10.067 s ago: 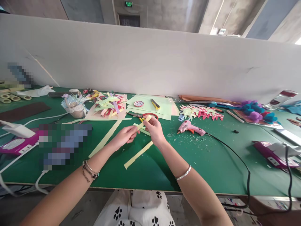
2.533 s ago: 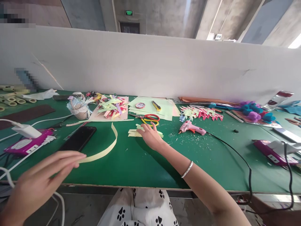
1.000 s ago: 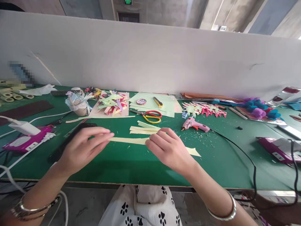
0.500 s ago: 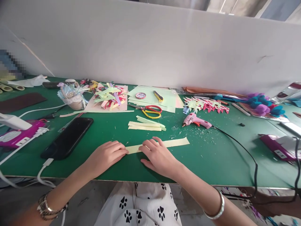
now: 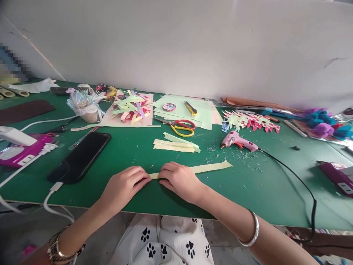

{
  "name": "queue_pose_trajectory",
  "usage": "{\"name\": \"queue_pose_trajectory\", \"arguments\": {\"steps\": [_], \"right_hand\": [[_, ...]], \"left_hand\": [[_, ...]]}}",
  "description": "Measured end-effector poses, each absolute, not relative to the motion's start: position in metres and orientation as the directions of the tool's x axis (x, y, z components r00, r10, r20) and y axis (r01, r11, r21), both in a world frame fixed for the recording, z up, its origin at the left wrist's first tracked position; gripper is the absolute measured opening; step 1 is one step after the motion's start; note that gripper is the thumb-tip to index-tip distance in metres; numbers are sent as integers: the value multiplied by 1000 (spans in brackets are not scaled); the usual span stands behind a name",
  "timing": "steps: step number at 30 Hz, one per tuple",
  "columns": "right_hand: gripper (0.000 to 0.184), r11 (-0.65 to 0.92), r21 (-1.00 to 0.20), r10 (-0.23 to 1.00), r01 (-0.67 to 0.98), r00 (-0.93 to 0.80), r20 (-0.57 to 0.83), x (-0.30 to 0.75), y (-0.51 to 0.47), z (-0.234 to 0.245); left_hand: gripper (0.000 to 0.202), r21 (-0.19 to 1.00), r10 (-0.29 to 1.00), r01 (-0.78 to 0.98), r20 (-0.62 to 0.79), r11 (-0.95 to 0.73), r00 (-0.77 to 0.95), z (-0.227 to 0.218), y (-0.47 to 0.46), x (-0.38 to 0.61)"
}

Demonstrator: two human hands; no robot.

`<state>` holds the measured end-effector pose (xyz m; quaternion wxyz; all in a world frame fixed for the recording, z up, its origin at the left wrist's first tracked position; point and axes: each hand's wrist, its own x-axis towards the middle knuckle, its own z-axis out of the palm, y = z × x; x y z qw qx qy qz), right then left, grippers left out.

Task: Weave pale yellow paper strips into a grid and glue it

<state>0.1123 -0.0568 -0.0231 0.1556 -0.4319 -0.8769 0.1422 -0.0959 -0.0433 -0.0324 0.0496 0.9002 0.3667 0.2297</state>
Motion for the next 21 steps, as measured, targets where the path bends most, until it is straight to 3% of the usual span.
{"name": "queue_pose_trajectory", "arguments": {"steps": [6,13,21], "right_hand": [[25,528,-435,839,729,-527,136,117,-52,-23],[28,578,-248,816,777,-548,185,107,-49,-27],[26,580,-244,815,778,-544,201,111,-42,-34]], "left_hand": [[20,286,717,661,363,-694,595,-31,-39,-94],[22,280,765,721,363,-634,532,-32,-40,-92],[16,357,845,766,252,-535,472,-33,-42,-93]]}}
